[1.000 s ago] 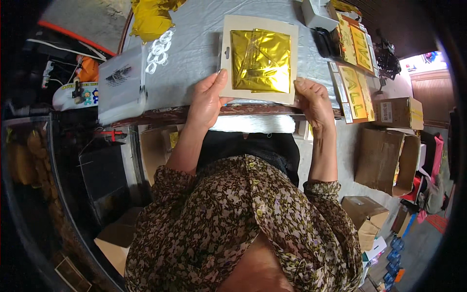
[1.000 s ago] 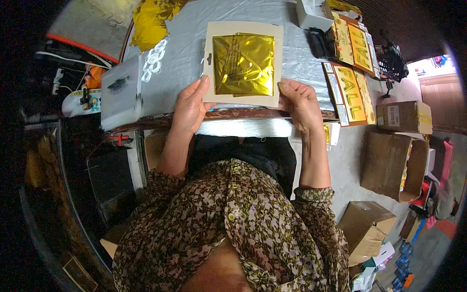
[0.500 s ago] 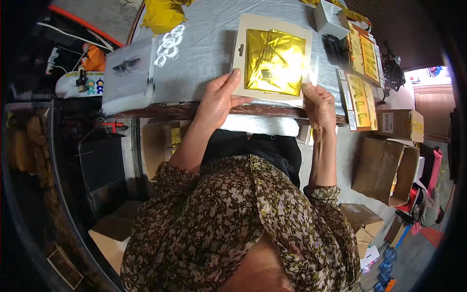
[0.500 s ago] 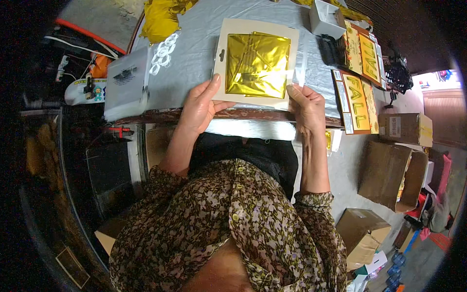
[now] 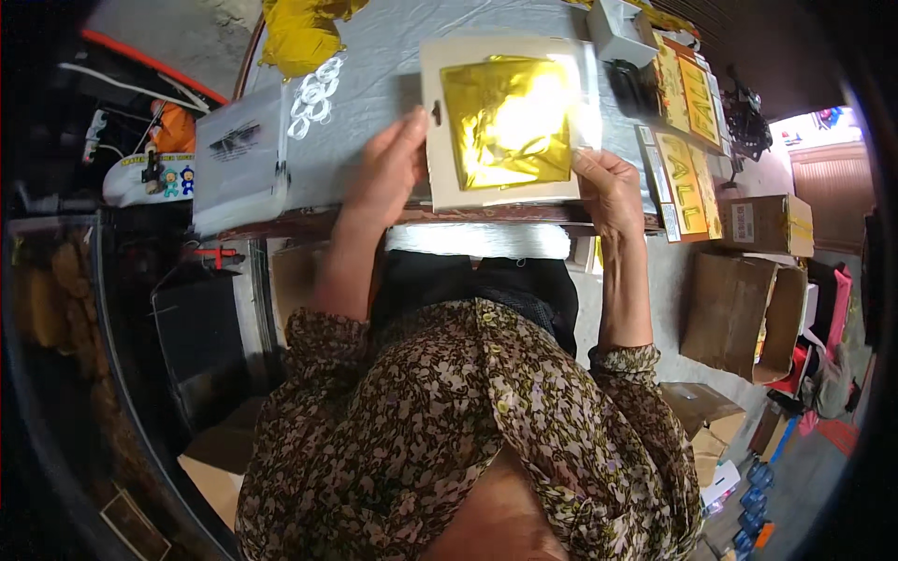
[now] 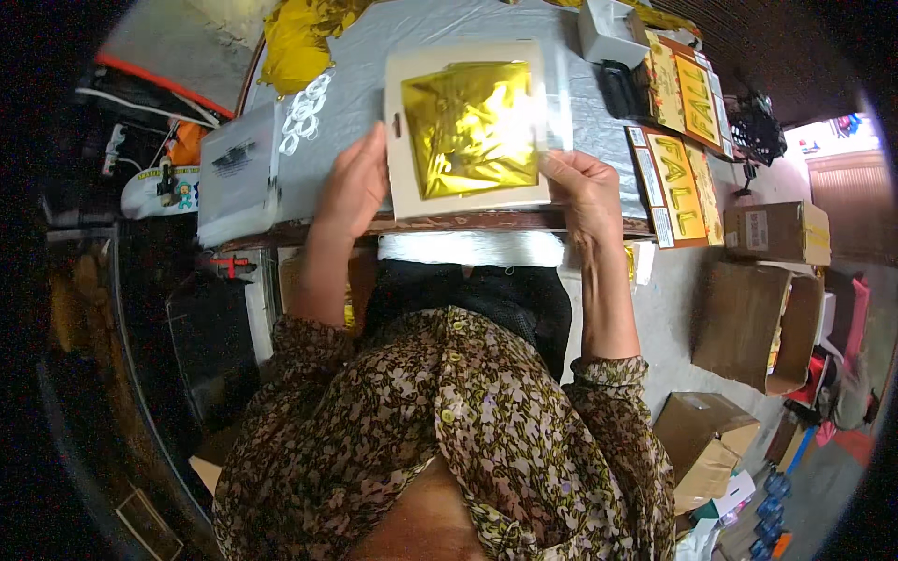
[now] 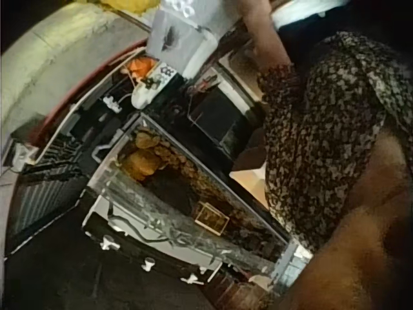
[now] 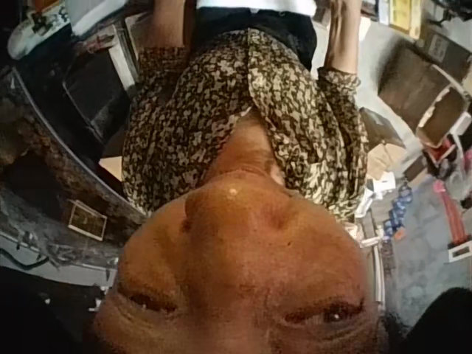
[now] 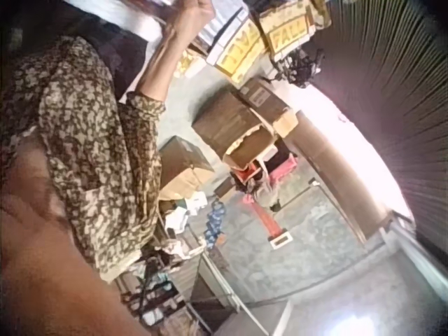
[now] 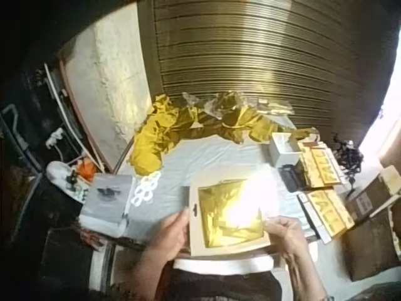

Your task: The person removes a gold foil balloon from its packaging, unfolds it, and then folds it into a smaller square.

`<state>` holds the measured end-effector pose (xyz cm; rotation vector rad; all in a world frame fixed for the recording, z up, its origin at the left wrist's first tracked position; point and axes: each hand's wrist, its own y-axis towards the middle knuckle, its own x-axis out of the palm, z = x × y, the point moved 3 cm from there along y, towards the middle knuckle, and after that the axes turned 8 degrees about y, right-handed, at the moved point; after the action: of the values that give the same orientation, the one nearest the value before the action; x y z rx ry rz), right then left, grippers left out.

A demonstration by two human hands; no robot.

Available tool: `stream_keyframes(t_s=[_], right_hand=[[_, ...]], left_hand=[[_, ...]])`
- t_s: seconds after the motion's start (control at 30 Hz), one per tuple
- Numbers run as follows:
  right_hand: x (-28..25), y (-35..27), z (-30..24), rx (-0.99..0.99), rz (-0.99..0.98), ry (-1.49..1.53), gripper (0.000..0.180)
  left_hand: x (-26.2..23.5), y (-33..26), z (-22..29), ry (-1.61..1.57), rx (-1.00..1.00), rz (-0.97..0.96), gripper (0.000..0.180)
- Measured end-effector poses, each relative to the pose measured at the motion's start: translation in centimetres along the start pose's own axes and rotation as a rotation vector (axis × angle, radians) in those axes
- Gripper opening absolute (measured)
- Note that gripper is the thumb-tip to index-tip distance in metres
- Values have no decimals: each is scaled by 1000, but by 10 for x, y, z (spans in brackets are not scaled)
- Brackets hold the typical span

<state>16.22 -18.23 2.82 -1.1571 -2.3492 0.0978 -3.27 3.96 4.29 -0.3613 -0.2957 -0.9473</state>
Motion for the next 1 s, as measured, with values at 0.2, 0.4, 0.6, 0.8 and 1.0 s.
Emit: stream_keyframes(t_s=[0.2,0.4,0.6,0.8,1.0], right_hand=[[15,-10,-19,48,-110,-126,12],[14,-6,-29,40,-96,-69,16],[7,-5,-12,-2,-51,179,21],[10,5,0,-27,52,147,9],[25,6,6,-66,24,144,18]], left_hand=[[-15,41,12,-145,-4,-91,42],[-12,49,24,44,15,-81,42],[-3,44,6,-74,72,92,40],[5,39,6,-192,38,-52,47],[12,29,-1,32,-15,-31,39]])
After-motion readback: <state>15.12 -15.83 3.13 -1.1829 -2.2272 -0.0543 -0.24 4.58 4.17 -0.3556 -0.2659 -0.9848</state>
